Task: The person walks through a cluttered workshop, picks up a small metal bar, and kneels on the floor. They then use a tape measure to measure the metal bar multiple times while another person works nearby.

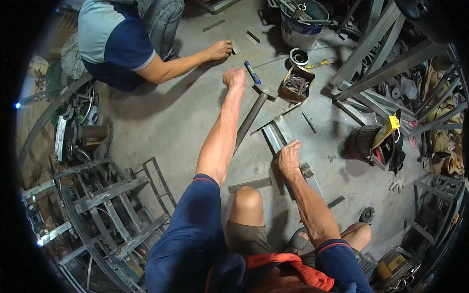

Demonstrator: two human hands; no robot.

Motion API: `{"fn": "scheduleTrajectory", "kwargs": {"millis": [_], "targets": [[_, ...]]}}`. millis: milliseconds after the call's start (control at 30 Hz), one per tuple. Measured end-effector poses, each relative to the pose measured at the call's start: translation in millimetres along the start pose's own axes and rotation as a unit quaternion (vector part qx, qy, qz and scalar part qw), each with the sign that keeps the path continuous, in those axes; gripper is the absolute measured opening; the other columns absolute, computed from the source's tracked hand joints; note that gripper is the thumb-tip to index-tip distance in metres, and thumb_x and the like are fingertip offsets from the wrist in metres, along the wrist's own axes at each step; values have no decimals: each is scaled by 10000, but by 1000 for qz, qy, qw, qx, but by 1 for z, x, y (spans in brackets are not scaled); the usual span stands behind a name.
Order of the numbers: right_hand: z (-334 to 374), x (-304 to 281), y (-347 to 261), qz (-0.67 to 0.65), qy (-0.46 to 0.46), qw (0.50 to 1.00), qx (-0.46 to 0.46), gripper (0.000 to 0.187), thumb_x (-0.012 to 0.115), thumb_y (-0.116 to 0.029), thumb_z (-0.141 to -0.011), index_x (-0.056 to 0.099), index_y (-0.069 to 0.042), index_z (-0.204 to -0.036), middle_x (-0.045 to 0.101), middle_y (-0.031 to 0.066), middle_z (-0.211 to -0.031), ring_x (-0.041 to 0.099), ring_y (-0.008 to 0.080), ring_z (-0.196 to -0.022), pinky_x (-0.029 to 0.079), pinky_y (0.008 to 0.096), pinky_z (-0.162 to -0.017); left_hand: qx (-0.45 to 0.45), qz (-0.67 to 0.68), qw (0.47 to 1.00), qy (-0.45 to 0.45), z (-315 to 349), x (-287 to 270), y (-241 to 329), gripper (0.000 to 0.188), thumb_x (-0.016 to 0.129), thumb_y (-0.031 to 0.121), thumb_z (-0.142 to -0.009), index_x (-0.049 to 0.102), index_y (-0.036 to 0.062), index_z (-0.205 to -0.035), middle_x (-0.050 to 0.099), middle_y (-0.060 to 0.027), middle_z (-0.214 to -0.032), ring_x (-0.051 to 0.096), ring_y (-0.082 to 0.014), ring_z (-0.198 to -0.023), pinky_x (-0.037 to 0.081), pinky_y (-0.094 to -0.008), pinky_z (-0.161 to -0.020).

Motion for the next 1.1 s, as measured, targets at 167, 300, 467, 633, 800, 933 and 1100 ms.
{"fn": "scheduleTrajectory", "kwargs": {"millis": [167, 300, 467, 633, 800, 933, 1100], "targets": [[1, -6, 1, -8, 8, 1000, 8, 732, 612, -38, -794, 284, 330, -1335, 355, 546, -1337, 489, 576, -1244, 536, 328, -965, -22, -83, 993, 77, -63, -18, -63, 168, 726, 115, -846, 674, -33, -906, 662, -125, -738, 611, -193, -559, 456, -327, -427], [2, -6, 6, -71, 9, 997, 36, 793, 636, -5, -779, 211, 329, -1359, 283, 612, -1297, 676, 491, -990, 591, 322, -819, -15, -177, 983, 51, -117, -10, -81, 124, 686, 69, -826, 671, -54, -835, 660, -124, -735, 607, -200, -554, 472, -345, -437], [1, -4, 5, -57, 13, 998, 28, 810, 641, -2, -783, 188, 322, -1372, 270, 605, -1315, 704, 453, -906, 598, 338, -780, 103, -244, 958, 110, -141, -3, -29, 134, 700, 75, -808, 739, -10, -903, 704, -201, -874, 690, -273, -758, 563, -378, -671], [0, -6, 5, -39, 22, 998, 34, 825, 654, 0, -777, 187, 313, -1380, 260, 597, -1330, 710, 442, -878, 600, 346, -764, 116, -181, 968, 130, -126, 10, 14, 172, 791, 188, -769, 789, 91, -911, 755, -101, -1039, 719, -262, -958, 573, -354, -859], [2, -5, 5, -25, -5, 999, 40, 872, 693, -18, -758, 179, 310, -1383, 251, 593, -1341, 711, 436, -885, 601, 344, -771, 149, -213, 957, 128, -132, 30, 39, 216, 813, 251, -754, 792, 121, -925, 715, -153, -1140, 686, -335, -1053, 545, -425, -937], [1, -3, 5, -30, -15, 998, 49, 915, 726, -42, -751, 171, 305, -1391, 227, 594, -1356, 706, 446, -916, 599, 353, -792, 96, -226, 961, 128, -151, 39, 38, 363, 763, 303, -815, 745, 87, -1107, 632, -206, -1262, 594, -329, -1200, 496, -416, -1014], [0, -8, 2, -18, 20, 999, 34, 839, 673, 9, -766, 176, 330, -1362, 273, 589, -1316, 683, 516, -880, 603, 421, -777, 124, -268, 943, 156, -154, 32, 40, 255, 688, 237, -822, 767, 102, -1024, 673, -189, -1192, 636, -357, -1099, 518, -433, -957]]}}
Point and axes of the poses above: each hand's wrist, its own z-axis away from the middle knuckle, its own x-axis out of the palm, y = z × x, the point moved 10 cm from there along -z, towards the middle knuckle
